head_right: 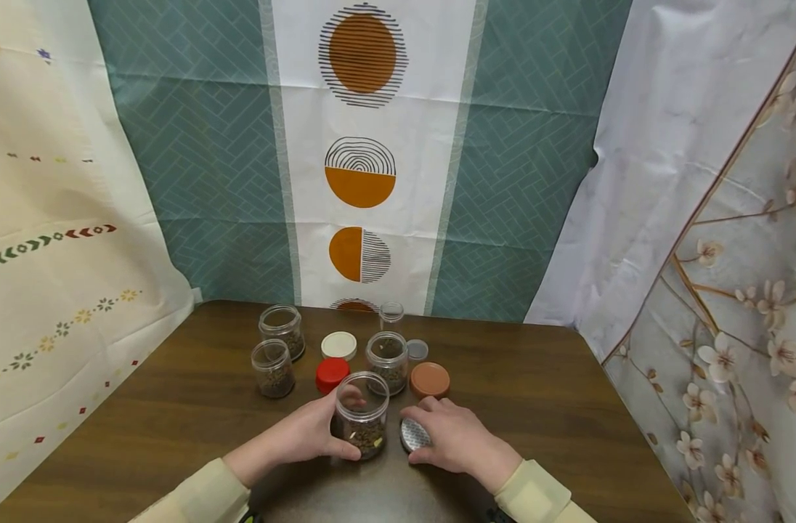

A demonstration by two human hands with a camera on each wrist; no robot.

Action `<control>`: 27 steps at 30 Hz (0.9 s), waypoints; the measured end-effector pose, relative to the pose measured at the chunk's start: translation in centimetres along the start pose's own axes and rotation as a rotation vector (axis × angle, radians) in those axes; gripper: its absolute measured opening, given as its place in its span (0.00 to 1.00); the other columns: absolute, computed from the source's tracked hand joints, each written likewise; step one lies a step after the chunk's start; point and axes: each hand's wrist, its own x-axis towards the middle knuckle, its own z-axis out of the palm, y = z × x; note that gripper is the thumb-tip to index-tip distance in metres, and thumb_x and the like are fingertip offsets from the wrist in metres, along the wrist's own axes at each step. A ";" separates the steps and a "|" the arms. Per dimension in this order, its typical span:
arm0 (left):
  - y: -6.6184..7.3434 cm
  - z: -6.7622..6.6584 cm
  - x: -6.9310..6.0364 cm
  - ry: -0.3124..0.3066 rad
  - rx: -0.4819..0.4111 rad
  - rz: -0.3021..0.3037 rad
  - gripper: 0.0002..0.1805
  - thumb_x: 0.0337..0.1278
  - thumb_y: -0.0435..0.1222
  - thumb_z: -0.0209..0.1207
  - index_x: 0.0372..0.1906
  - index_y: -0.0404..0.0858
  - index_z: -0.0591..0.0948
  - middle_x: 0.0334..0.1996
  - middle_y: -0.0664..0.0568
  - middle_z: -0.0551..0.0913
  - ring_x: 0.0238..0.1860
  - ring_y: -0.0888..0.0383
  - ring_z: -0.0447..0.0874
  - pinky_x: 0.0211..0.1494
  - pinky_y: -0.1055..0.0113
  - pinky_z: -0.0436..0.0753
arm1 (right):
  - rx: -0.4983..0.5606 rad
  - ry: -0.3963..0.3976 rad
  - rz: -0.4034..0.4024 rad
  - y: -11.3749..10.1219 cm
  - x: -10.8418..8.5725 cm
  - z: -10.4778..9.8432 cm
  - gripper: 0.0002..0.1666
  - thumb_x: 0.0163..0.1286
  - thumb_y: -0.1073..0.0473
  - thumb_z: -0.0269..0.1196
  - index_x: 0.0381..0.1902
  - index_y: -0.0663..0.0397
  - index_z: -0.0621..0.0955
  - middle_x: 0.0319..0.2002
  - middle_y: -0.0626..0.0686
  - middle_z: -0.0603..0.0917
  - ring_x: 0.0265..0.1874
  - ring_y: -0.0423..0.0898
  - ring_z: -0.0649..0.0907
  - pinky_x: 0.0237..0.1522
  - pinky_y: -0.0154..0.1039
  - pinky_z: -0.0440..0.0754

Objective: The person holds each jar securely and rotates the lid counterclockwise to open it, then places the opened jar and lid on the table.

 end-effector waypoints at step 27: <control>-0.7 -0.5 -1.3 0.019 0.086 0.003 0.62 0.49 0.47 0.87 0.83 0.32 0.64 0.77 0.38 0.75 0.75 0.40 0.75 0.75 0.38 0.73 | 0.008 0.101 0.041 0.4 -0.8 1.2 0.42 0.72 0.39 0.76 0.77 0.49 0.79 0.71 0.61 0.78 0.68 0.62 0.80 0.59 0.66 0.83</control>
